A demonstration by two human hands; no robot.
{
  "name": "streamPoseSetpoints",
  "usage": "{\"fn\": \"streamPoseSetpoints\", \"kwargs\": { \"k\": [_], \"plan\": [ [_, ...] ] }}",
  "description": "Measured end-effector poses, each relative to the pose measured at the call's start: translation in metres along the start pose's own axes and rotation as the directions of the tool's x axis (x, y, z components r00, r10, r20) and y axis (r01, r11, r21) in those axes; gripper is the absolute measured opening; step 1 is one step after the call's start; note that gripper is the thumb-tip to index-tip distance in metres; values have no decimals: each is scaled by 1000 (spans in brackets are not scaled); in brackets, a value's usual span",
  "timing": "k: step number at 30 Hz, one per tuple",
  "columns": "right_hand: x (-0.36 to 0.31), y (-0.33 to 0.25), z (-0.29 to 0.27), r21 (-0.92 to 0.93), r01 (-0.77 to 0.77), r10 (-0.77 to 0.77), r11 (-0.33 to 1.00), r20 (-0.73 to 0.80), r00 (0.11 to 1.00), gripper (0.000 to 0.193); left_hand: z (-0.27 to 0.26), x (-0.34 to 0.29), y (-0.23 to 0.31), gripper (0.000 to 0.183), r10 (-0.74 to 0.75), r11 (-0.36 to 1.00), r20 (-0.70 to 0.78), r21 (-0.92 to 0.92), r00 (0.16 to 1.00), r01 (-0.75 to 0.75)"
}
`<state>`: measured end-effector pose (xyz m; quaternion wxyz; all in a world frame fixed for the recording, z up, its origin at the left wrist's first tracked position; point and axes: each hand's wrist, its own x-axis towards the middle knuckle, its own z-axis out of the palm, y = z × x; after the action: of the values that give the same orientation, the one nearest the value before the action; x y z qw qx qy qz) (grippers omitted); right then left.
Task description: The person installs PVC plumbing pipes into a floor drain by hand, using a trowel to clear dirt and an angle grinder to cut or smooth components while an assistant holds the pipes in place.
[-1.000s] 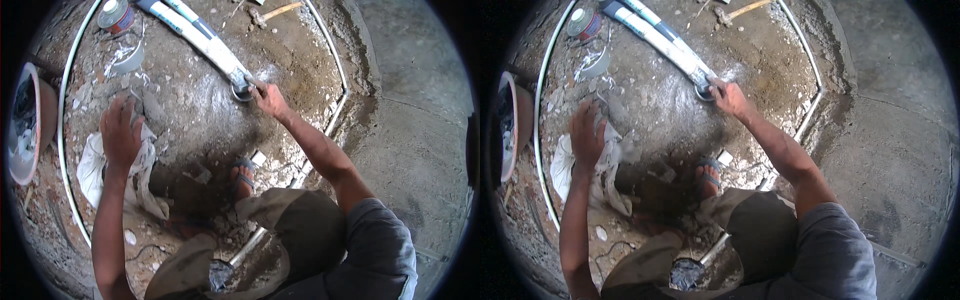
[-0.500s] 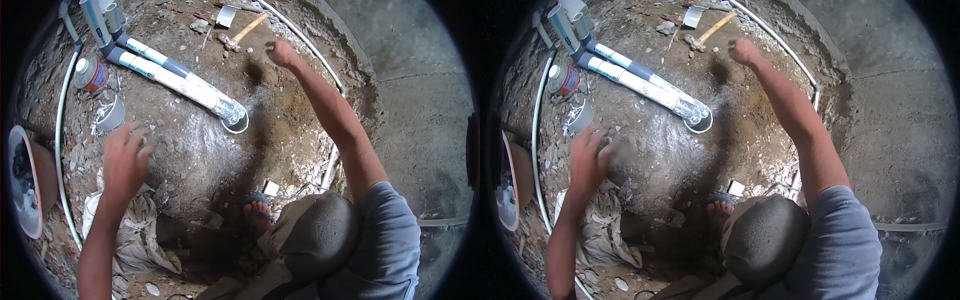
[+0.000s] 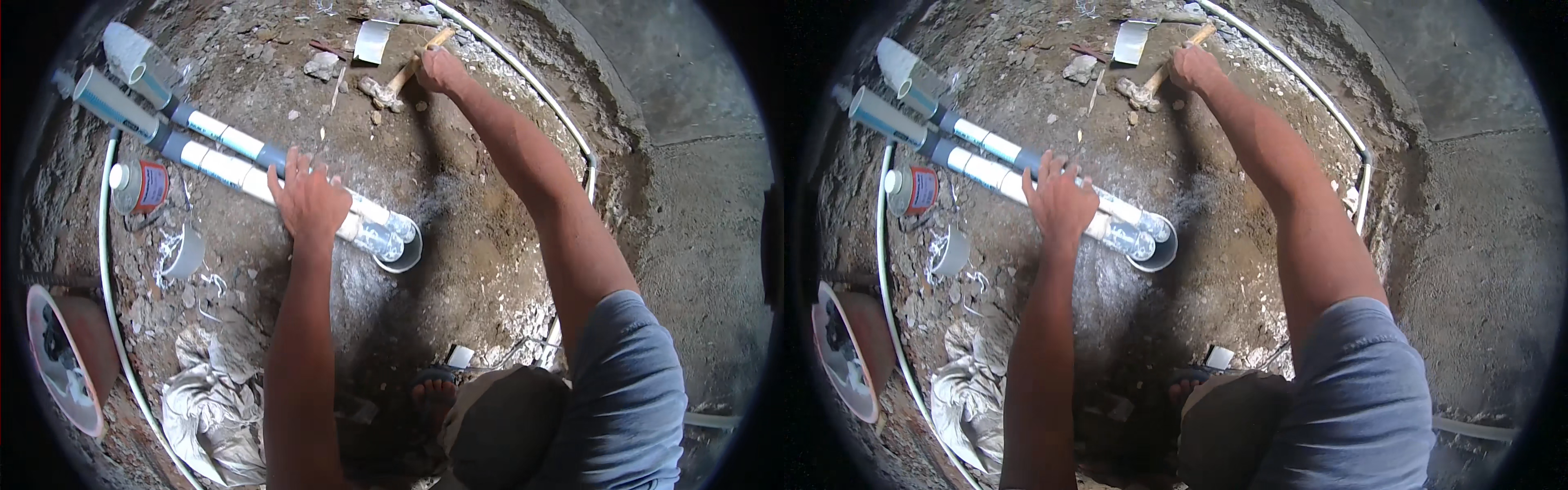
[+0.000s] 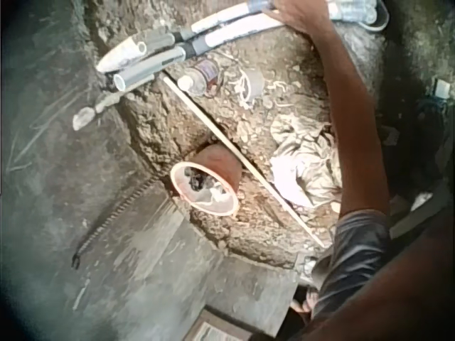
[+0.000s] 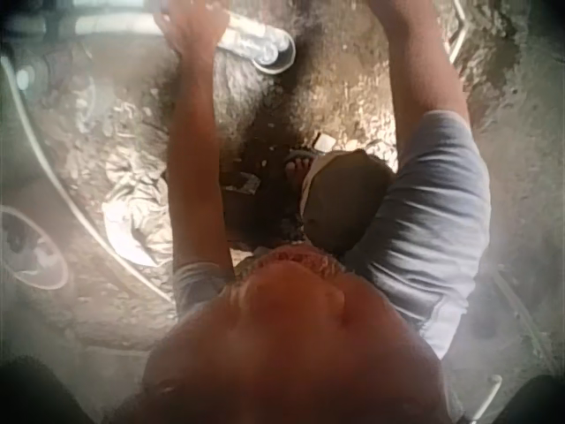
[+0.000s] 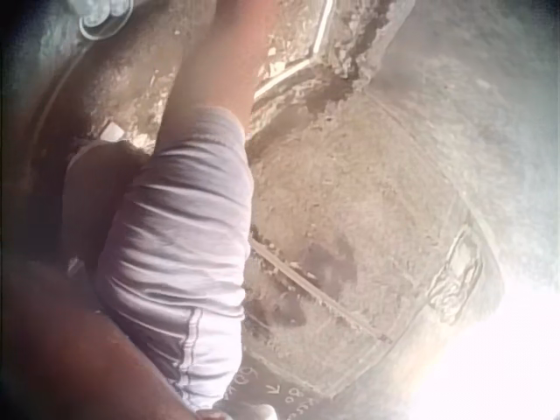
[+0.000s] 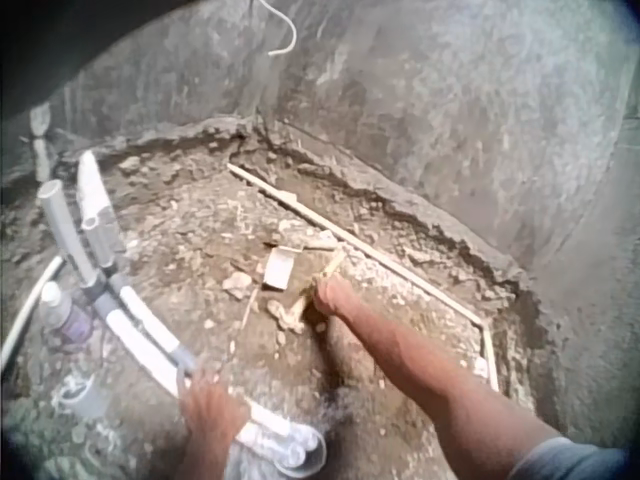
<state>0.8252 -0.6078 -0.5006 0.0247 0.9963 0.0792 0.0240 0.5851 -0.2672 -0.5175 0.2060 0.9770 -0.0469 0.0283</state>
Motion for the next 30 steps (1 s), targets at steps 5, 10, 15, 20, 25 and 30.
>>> {"fn": "streamPoseSetpoints", "kwargs": {
  "k": [5,10,15,20,25,30],
  "plan": [
    [77,-20,24,-33,-139,142,990,94,985,55,-9,5,-18,27,-31,998,16,62,999,30],
    [114,13,31,40,-252,251,967,34,967,47,-5,14,-4,22,-21,998,52,57,998,18],
    [121,-29,26,-287,-199,189,937,-62,980,40,-9,16,-11,19,-62,996,74,61,995,58],
    [142,-12,31,-229,-226,191,947,-169,967,36,-4,18,-7,13,-14,1000,5,11,1000,14],
    [167,-4,45,-54,-272,269,961,-55,962,41,-3,19,-7,12,-17,1000,-5,-10,1000,17],
    [174,-13,40,-220,-229,218,948,-74,973,39,-6,18,-10,12,-33,999,13,16,999,33]
  ]
}}
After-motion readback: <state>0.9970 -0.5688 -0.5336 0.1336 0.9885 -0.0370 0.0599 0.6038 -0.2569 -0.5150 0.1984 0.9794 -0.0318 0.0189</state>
